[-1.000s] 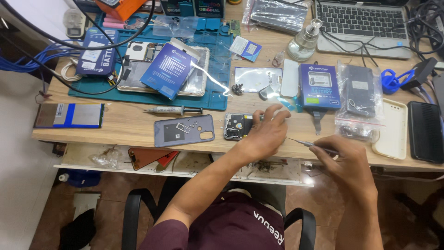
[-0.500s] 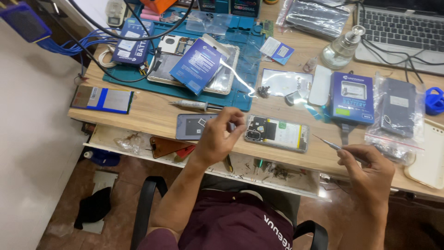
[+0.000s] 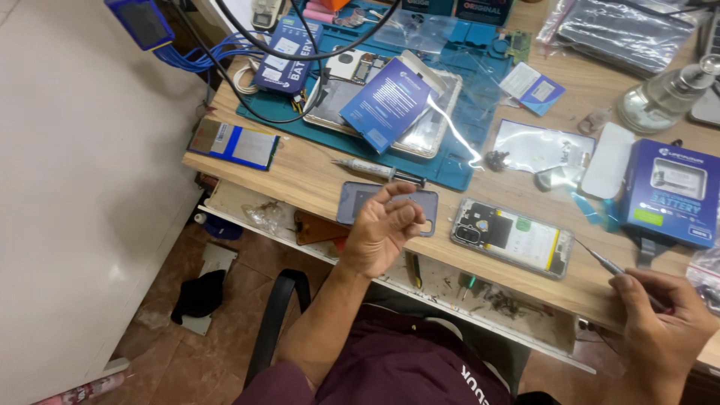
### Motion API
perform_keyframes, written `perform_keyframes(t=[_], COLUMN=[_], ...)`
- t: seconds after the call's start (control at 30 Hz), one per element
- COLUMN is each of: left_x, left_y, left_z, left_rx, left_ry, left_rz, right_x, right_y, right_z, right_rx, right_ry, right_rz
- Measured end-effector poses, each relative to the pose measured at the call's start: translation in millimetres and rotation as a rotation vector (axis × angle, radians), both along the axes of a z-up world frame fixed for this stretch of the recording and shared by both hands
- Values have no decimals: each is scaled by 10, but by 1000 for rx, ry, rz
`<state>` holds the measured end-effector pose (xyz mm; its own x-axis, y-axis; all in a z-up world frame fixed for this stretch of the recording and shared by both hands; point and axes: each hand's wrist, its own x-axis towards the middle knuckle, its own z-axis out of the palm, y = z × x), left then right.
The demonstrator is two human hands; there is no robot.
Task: The person uses a screwdriver to remove screws from a smartphone's internal frame. They then use a plastic pry tool to separate the screen assembly from the phone's body, lifting it away to expose the internal components.
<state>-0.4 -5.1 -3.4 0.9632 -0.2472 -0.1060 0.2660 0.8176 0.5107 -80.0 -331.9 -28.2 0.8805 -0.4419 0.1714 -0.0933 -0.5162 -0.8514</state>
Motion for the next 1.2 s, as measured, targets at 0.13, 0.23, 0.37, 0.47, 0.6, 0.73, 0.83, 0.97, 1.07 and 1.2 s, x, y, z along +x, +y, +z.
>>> perform_keyframes(t=[0.13, 0.23, 0.37, 0.47, 0.6, 0.73, 0.83, 0.97, 1.07, 1.2], left_x=[15, 20, 31, 35, 92, 389, 558, 576, 468, 360], left_y=[-126, -170, -172, -163, -190, -197, -246, -285, -248, -175], left_z=[-94, -133, -158, -127, 83, -21, -88, -70, -7, -154], left_rx=[-99, -103, -69, -30, 618, 1514, 1654, 1684, 1661, 1660], left_ry=[99, 159, 177, 157, -145, -754, -870, -889, -847, -811], left_rz=[-69, -59, -37, -18, 196, 554, 578, 536, 524, 494], right_x=[15, 15, 14, 9, 8, 20, 30, 36, 33, 50], right_y=[42, 4, -2, 11, -2, 57, 78, 93, 101, 126], right_z=[-6, -54, -62, -42, -65, 26, 57, 88, 82, 95], right_rx=[38, 10, -3, -22, -18, -1, -5, 22, 50, 64], right_ry=[-7, -20, -36, -41, -43, -56, -29, -38, -41, -52], right_rz=[-6, 2, 3, 18, 27, 37, 26, 25, 29, 43])
